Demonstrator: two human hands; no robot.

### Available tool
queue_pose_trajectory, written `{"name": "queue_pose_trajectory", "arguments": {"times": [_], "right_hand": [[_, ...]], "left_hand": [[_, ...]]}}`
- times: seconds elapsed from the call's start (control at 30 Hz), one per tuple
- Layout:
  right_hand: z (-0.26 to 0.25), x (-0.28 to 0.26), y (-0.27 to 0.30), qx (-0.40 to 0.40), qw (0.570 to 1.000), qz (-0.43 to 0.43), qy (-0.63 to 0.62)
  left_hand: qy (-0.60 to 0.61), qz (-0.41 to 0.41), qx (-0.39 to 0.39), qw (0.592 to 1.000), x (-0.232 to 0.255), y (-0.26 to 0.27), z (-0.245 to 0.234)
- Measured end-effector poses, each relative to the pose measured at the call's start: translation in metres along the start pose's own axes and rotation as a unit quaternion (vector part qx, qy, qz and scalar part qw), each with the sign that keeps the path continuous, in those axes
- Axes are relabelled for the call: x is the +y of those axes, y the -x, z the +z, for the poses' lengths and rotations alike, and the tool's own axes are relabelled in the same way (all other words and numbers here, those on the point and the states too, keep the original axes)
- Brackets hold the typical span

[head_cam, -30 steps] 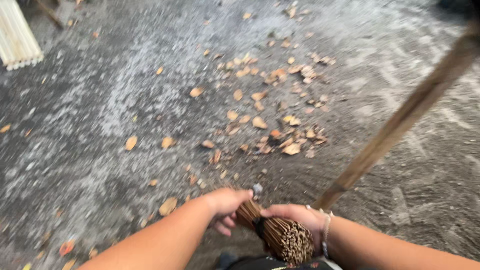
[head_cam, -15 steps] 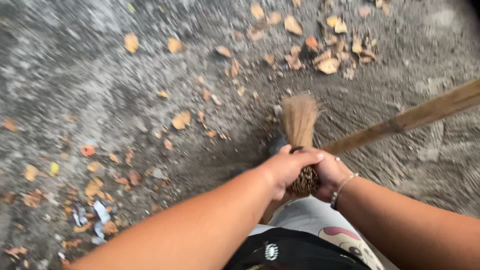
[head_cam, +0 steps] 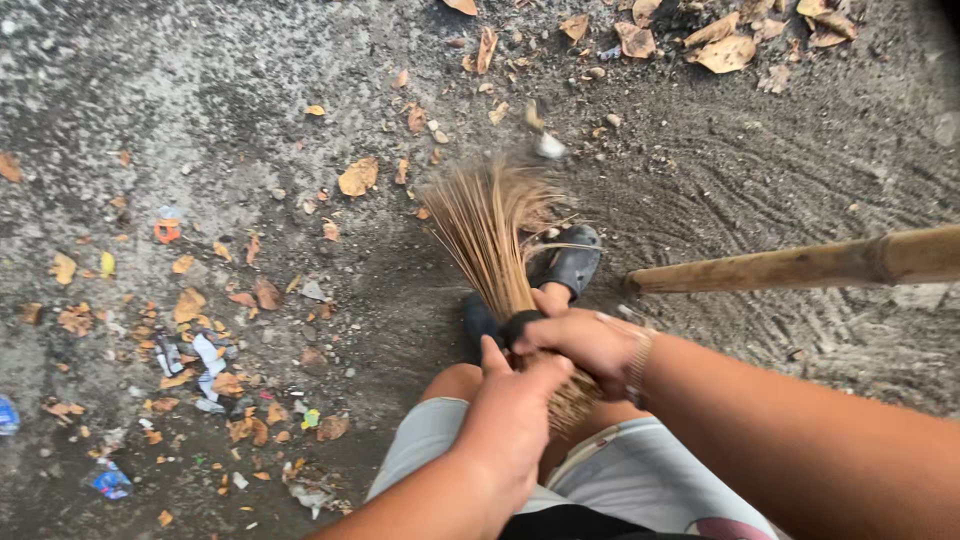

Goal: The person sweeps dirt and leaves on the ground using a handheld broom and adjusts the broom bristles by hand.

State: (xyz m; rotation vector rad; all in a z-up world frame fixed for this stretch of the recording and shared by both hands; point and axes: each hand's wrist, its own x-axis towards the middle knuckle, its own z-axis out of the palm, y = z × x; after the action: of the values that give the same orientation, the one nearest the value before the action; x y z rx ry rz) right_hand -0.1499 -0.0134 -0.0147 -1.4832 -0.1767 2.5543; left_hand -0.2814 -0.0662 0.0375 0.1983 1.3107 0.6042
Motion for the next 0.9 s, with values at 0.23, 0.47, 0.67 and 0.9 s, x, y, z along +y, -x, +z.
{"name": "queue_pose_trajectory", "arguments": {"times": [0.23,0.47,0.67,0.9], "right_hand": [[-0.045,-0.008,0.078,-0.046,0.994,-0.067,-0.074],[0.029,0.009,0.083,0.16,0.956,-0.18,-0.169],[0.066,0.055,0.056,0.312,0.89,-0.193,-0.273],[0.107,0.062,-0.031,0.146,0.937,-0.077,-0.308]], "left_hand": [[0.065,-0.244,-0.007,0.968,0.03,-0.016,0.065],[0.042,-0.142,-0.105,0.983,0.027,-0.045,0.041],[-0.011,-0.317,-0.278,0.906,-0.022,-0.083,0.002],[-0.033,-0.275,-0.201,0.94,0.009,-0.082,-0.11]]}}
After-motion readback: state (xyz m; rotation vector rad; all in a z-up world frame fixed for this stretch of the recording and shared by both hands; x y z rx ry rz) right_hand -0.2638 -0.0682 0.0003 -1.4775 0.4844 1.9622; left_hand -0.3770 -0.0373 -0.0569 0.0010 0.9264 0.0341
